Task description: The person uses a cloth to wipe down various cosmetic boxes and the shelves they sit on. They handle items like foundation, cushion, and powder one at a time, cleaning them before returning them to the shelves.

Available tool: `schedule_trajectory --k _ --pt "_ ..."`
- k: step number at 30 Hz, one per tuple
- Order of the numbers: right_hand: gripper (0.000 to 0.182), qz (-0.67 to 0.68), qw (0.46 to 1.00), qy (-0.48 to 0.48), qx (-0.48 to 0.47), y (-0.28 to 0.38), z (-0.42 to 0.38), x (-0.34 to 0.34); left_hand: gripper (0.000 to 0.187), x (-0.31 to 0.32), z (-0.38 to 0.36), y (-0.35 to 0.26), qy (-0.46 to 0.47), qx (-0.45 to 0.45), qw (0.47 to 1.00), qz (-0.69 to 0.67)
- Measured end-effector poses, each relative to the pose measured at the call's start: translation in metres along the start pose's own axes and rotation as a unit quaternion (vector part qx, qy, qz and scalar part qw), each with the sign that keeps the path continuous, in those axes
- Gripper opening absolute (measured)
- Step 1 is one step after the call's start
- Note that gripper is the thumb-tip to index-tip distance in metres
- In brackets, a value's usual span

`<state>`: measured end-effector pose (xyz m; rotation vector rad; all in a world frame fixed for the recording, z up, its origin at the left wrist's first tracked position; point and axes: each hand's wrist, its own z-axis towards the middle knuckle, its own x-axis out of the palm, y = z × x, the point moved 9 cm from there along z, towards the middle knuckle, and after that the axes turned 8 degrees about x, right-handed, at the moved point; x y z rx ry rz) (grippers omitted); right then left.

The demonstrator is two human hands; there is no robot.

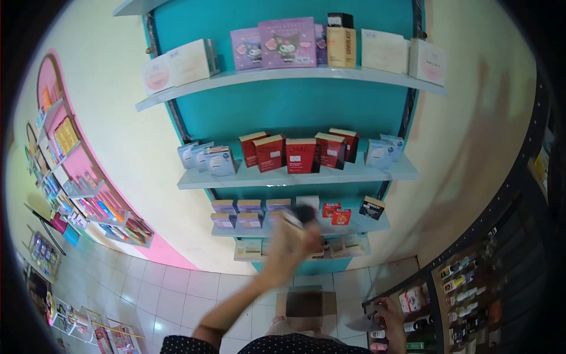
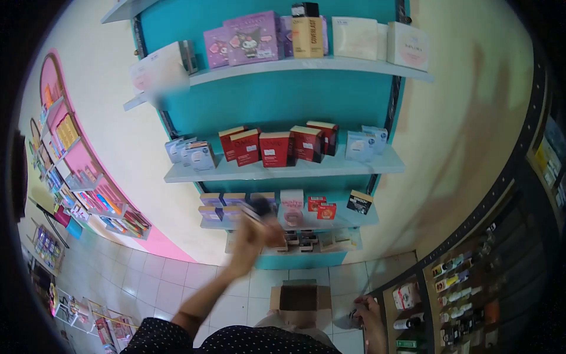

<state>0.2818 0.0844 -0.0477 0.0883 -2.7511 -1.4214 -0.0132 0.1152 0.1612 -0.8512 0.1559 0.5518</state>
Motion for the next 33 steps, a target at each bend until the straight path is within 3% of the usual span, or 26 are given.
schedule_trajectory --k 1,2,3,4,5,6,8,10,11,12,15,17,19,21,23,25,26,28,29,30,31,32,33 --pt "0.025 0.042 0.998 0.016 -0.035 -0.003 0.002 -0.004 0.036 0.046 -0.029 0.013 0.099 -0.06 0.986 -0.124" --pt "0.025 0.044 0.999 0.008 -0.027 -0.003 -0.004 -0.004 0.035 0.111 -0.091 0.054 0.237 -0.274 0.878 -0.313" --pt "0.026 0.032 0.997 -0.007 -0.067 0.013 -0.01 -0.003 0.036 0.122 -0.102 0.039 0.302 -0.22 0.922 -0.1" --pt "0.027 0.016 0.994 -0.021 -0.106 0.023 -0.017 -0.005 0.043 0.169 -0.157 0.07 0.372 -0.141 0.905 -0.155" --pt "0.027 -0.01 0.995 -0.032 -0.097 0.017 -0.013 -0.012 0.053 0.174 -0.174 0.051 0.479 -0.122 0.859 -0.135" --pt "0.027 -0.012 0.995 -0.036 -0.091 0.011 -0.009 -0.017 0.053 0.177 -0.18 0.048 0.481 -0.124 0.856 -0.141" --pt "0.023 -0.158 0.97 -0.053 -0.177 0.015 -0.008 -0.019 0.06 0.195 -0.225 0.028 0.669 -0.067 0.729 -0.127" --pt "0.022 -0.173 0.964 -0.028 -0.198 0.017 -0.011 -0.016 0.061 0.197 -0.226 0.021 0.703 -0.069 0.696 -0.124" --pt "0.026 -0.15 0.981 0.009 -0.121 0.008 -0.008 -0.014 0.062 0.197 -0.23 0.018 0.735 -0.069 0.665 -0.116" --pt "0.03 -0.125 0.99 0.047 -0.044 -0.001 -0.009 -0.009 0.062 0.198 -0.228 0.017 0.735 -0.068 0.664 -0.118" --pt "0.04 -0.142 0.983 0.089 -0.078 0.012 -0.02 -0.002 0.065 0.203 -0.228 0.022 0.712 -0.085 0.686 -0.124" --pt "0.044 -0.087 0.986 0.135 -0.04 0.019 -0.034 0.007 0.058 0.203 -0.211 0.032 0.562 -0.032 0.813 -0.149" --pt "0.047 -0.029 0.983 0.178 0.005 0.023 -0.041 0.019 0.043 0.192 -0.191 0.048 0.506 -0.274 0.787 -0.223" --pt "0.05 0.017 0.977 0.213 -0.013 0.034 -0.048 0.031 0.034 0.185 -0.175 0.084 0.363 -0.301 0.852 -0.226" --pt "0.046 0.055 0.987 0.123 -0.09 0.033 -0.033 0.025 0.033 0.173 -0.161 0.085 0.276 -0.383 0.826 -0.308" --pt "0.037 0.077 0.987 0.041 -0.135 0.042 -0.032 0.029 0.03 0.169 -0.145 0.068 0.122 -0.407 0.77 -0.476" --pt "0.037 0.081 0.988 0.031 -0.127 0.039 -0.03 0.038 0.03 0.171 -0.144 0.062 0.13 -0.415 0.763 -0.478" --pt "0.027 0.129 0.96 -0.067 -0.238 0.051 -0.039 0.039 0.035 0.154 -0.133 0.056 0.13 -0.37 0.843 -0.367" --pt "0.027 0.133 0.96 -0.075 -0.236 0.044 -0.039 0.045 0.034 0.152 -0.132 0.05 0.14 -0.371 0.847 -0.354" --pt "0.024 0.041 0.942 -0.118 -0.313 0.051 -0.049 0.05 0.034 0.157 -0.133 0.046 0.147 -0.371 0.845 -0.355" --pt "0.02 -0.054 0.909 -0.157 -0.383 0.057 -0.06 0.058 0.03 0.154 -0.131 0.043 0.088 -0.357 0.851 -0.376" --pt "0.02 -0.053 0.909 -0.162 -0.381 0.055 -0.06 0.061 0.028 0.149 -0.129 0.042 0.028 -0.343 0.852 -0.394" --pt "0.019 -0.125 0.862 -0.19 -0.454 0.063 -0.073 0.07 0.028 0.151 -0.131 0.04 0.031 -0.344 0.851 -0.395"
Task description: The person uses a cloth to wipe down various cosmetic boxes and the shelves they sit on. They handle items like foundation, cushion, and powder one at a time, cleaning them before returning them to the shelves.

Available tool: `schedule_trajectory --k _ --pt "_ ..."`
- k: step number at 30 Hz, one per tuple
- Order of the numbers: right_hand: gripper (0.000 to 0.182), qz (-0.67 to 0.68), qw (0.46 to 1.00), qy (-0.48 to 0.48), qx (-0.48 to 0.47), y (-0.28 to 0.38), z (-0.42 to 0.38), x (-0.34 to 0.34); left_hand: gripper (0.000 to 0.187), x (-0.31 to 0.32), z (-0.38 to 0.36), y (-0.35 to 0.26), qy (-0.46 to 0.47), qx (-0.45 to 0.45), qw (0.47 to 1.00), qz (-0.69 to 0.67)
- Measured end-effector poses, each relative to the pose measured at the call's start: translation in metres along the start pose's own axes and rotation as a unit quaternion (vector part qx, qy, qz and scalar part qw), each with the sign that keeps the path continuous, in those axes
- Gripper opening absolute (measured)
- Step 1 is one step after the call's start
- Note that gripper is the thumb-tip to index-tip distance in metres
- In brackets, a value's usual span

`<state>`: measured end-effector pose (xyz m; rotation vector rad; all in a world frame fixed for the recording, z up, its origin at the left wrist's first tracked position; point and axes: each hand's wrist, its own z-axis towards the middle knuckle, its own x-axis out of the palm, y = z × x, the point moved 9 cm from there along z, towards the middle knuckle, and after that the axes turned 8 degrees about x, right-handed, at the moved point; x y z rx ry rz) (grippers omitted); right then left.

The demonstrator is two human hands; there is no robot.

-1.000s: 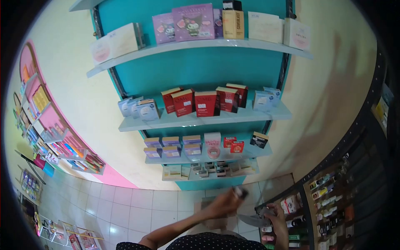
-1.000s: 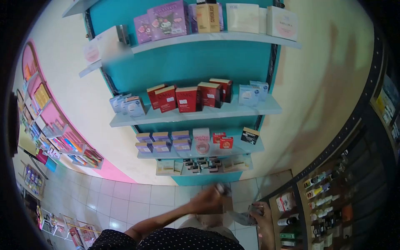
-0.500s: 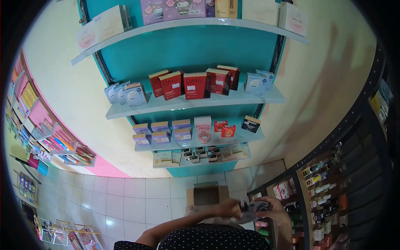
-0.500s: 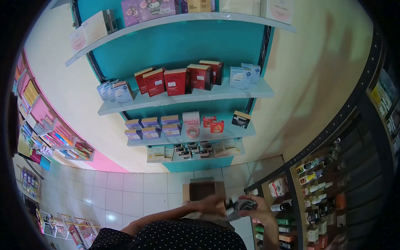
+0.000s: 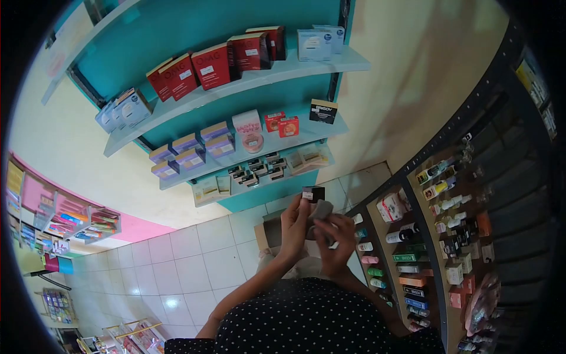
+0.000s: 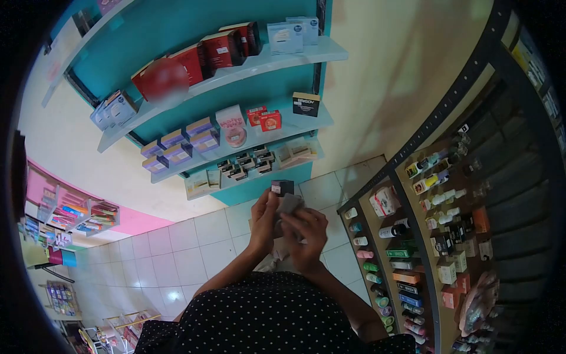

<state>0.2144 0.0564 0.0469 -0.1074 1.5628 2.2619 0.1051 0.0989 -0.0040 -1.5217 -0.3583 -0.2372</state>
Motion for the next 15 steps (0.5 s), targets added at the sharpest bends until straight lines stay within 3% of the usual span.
schedule_trajectory --k 1,6,9,12,15 --pt "0.018 -0.067 0.993 -0.008 -0.095 0.016 -0.005 0.004 0.029 -0.002 -0.002 0.0 -0.012 0.001 1.0 -0.007" --pt "0.024 -0.007 0.994 -0.013 -0.111 0.005 0.0 0.009 0.038 0.0 -0.011 -0.005 -0.065 -0.023 0.998 0.002" --pt "0.024 -0.012 0.992 0.039 -0.124 0.004 -0.006 0.018 0.043 -0.004 -0.007 -0.014 -0.056 0.013 0.998 0.024" --pt "0.026 -0.024 0.985 0.074 -0.153 -0.001 -0.013 0.022 0.047 -0.002 -0.012 -0.014 -0.09 -0.04 0.994 -0.036" --pt "0.028 0.0 0.984 0.057 -0.17 0.003 -0.003 0.019 0.048 0.004 -0.016 -0.021 -0.089 -0.011 0.995 0.04"
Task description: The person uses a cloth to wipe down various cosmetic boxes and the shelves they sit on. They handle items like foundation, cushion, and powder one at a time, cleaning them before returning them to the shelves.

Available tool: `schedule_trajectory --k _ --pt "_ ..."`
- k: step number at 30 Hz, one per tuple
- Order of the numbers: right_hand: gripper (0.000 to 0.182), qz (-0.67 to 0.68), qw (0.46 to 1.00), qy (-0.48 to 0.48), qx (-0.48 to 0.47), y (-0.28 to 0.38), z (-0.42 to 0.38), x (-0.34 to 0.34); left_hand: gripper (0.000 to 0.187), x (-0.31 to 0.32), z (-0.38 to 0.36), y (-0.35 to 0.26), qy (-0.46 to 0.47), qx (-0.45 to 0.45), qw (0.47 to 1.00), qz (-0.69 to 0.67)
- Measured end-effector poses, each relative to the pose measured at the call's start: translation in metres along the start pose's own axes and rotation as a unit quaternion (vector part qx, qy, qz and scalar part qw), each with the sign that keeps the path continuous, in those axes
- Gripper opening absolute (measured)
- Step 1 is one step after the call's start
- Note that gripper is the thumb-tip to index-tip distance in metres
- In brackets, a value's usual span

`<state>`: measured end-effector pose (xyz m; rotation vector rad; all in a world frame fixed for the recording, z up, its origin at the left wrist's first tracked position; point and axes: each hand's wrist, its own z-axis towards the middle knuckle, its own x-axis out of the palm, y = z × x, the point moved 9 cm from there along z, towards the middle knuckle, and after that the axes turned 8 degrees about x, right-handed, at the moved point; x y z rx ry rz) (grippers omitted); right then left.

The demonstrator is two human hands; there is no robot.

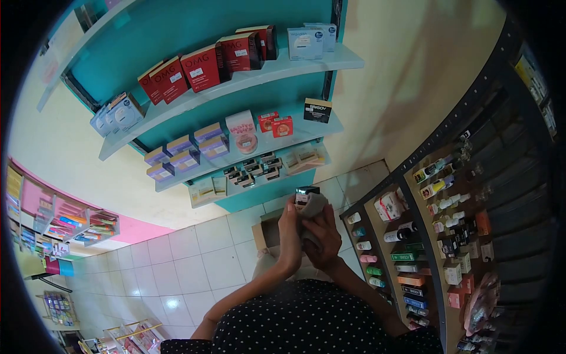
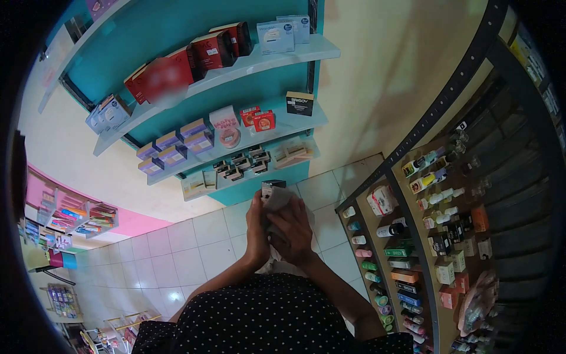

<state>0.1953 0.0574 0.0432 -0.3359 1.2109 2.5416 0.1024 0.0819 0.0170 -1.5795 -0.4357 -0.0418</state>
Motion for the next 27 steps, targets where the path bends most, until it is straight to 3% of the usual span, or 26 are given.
schedule_trajectory --k 6,11,15,17,21,23,27 --pt "0.038 0.038 0.999 -0.006 0.007 0.001 0.0 0.004 0.049 0.0 0.009 0.005 0.02 0.01 0.999 -0.024" --pt "0.05 0.032 0.999 -0.014 0.009 -0.006 -0.001 0.0 0.05 0.007 0.001 -0.003 0.028 0.026 0.999 0.034" --pt "0.052 0.1 0.992 -0.048 0.054 -0.013 0.003 -0.002 0.054 0.01 0.001 -0.001 0.056 0.04 0.994 0.082" --pt "0.052 0.127 0.982 -0.029 0.138 -0.023 -0.003 0.001 0.055 0.011 0.005 0.002 0.063 0.034 0.997 0.03" --pt "0.051 0.135 0.985 -0.034 0.101 -0.021 -0.012 -0.004 0.047 0.01 0.005 -0.009 0.031 0.061 0.997 0.025" --pt "0.05 0.066 0.997 -0.031 0.039 -0.012 -0.007 -0.007 0.048 0.016 0.004 -0.015 0.064 0.081 0.993 0.062" --pt "0.044 0.14 0.984 -0.044 0.097 -0.016 0.007 -0.013 0.043 0.015 0.001 -0.012 0.051 0.07 0.992 0.093"
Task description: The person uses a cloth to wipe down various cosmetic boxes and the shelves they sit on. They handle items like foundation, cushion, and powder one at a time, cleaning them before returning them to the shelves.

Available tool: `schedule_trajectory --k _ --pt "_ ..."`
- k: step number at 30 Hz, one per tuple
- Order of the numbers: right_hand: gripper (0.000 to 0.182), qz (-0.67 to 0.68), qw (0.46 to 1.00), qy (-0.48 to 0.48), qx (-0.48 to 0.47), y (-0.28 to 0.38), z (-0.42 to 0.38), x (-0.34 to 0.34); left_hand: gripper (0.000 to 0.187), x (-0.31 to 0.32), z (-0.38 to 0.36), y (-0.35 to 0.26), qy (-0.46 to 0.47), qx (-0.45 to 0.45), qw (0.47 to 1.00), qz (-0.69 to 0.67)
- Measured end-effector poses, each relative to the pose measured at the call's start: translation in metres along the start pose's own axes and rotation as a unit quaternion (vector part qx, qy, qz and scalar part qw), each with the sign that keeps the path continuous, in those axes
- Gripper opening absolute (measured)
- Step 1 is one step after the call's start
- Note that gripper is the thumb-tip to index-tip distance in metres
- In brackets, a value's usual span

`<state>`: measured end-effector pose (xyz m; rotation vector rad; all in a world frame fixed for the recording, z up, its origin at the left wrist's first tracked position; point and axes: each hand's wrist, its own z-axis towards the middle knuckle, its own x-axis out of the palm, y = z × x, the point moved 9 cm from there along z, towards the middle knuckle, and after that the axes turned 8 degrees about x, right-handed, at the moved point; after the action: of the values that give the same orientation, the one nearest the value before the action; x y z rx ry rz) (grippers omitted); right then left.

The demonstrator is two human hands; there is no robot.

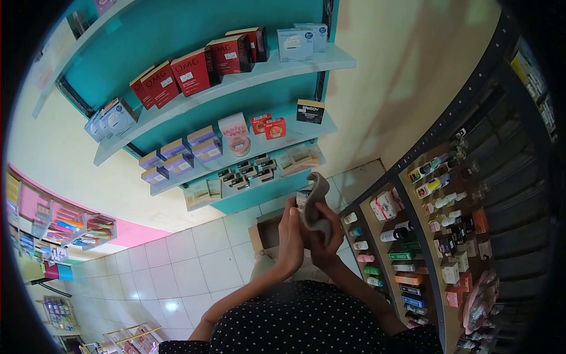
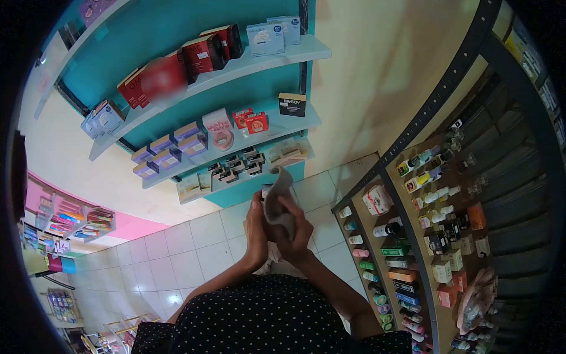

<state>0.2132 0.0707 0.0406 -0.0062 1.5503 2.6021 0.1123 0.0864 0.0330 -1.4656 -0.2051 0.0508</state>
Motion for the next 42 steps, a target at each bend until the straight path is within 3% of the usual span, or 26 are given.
schedule_trajectory --k 2,3,5,6,8,11,15,17,22,24,25,27,29,30,32,37,38,39,40,41,42 --pt "0.04 0.111 0.983 -0.064 0.128 -0.011 0.005 -0.008 0.04 0.005 0.003 -0.003 0.023 -0.022 0.999 0.004" --pt "0.04 0.112 0.984 -0.064 0.126 -0.006 0.007 -0.006 0.04 0.006 0.005 -0.001 0.023 -0.021 1.0 0.004" --pt "0.036 0.294 0.917 -0.121 0.239 -0.025 0.002 -0.004 0.039 0.003 0.009 -0.006 -0.001 0.069 0.997 0.028" --pt "0.036 0.295 0.917 -0.121 0.238 -0.025 0.0 -0.003 0.039 0.003 0.009 -0.006 0.0 0.07 0.997 0.029" --pt "0.036 0.417 0.822 -0.152 0.358 -0.048 -0.022 0.008 0.042 0.0 0.008 -0.007 -0.019 0.088 0.995 0.049" --pt "0.037 0.417 0.822 -0.093 0.377 -0.051 -0.028 0.015 0.041 -0.01 0.011 -0.002 -0.04 0.12 0.983 0.134" --pt "0.032 0.419 0.823 -0.113 0.365 -0.052 -0.027 0.012 0.041 -0.003 0.011 -0.01 0.005 0.144 0.974 0.177" --pt "0.031 0.353 0.881 -0.08 0.305 -0.051 -0.018 0.008 0.043 0.007 0.003 -0.017 0.012 0.202 0.966 0.16" --pt "0.033 0.38 0.855 -0.057 0.349 -0.054 -0.03 0.016 0.044 -0.002 0.005 -0.021 -0.021 0.223 0.964 0.144" --pt "0.034 0.38 0.832 -0.08 0.395 -0.059 -0.038 0.019 0.04 -0.008 0.005 -0.006 -0.039 0.127 0.989 0.067" --pt "0.035 0.381 0.814 -0.106 0.425 -0.063 -0.044 0.019 0.039 -0.01 0.005 -0.002 -0.038 0.117 0.988 0.095" --pt "0.035 0.41 0.817 -0.071 0.398 -0.063 -0.037 0.022 0.038 -0.026 0.011 -0.006 -0.069 0.132 0.981 0.126" --pt "0.037 0.39 0.853 -0.067 0.34 -0.065 -0.032 0.014 0.038 -0.02 0.016 -0.018 -0.003 0.134 0.988 0.075" --pt "0.037 0.393 0.855 -0.049 0.333 -0.062 -0.025 0.016 0.038 -0.028 0.019 -0.034 -0.018 0.146 0.986 0.076" --pt "0.037 0.455 0.803 -0.123 0.364 -0.071 -0.025 0.007 0.034 -0.041 0.028 -0.052 0.005 0.081 0.995 0.062" --pt "0.037 0.426 0.827 -0.135 0.342 -0.086 -0.017 -0.016 0.041 -0.115 0.06 -0.118 -0.066 0.165 0.979 0.096" --pt "0.035 0.418 0.84 -0.125 0.323 -0.083 -0.013 -0.018 0.036 -0.127 0.062 -0.167 -0.09 0.294 0.946 0.102" --pt "0.033 0.41 0.853 -0.116 0.303 -0.079 -0.009 -0.019 0.032 -0.145 0.07 -0.193 -0.116 0.271 0.952 0.083" --pt "0.034 0.406 0.84 -0.138 0.334 -0.084 -0.01 -0.018 0.029 -0.159 0.076 -0.237 -0.137 0.306 0.927 0.167" --pt "0.034 0.409 0.839 -0.137 0.332 -0.092 -0.011 -0.015 0.027 -0.164 0.076 -0.283 -0.153 0.414 0.886 0.144" --pt "0.035 0.43 0.827 -0.149 0.331 -0.107 -0.018 -0.013 0.027 -0.178 0.083 -0.318 -0.193 0.451 0.844 0.218"
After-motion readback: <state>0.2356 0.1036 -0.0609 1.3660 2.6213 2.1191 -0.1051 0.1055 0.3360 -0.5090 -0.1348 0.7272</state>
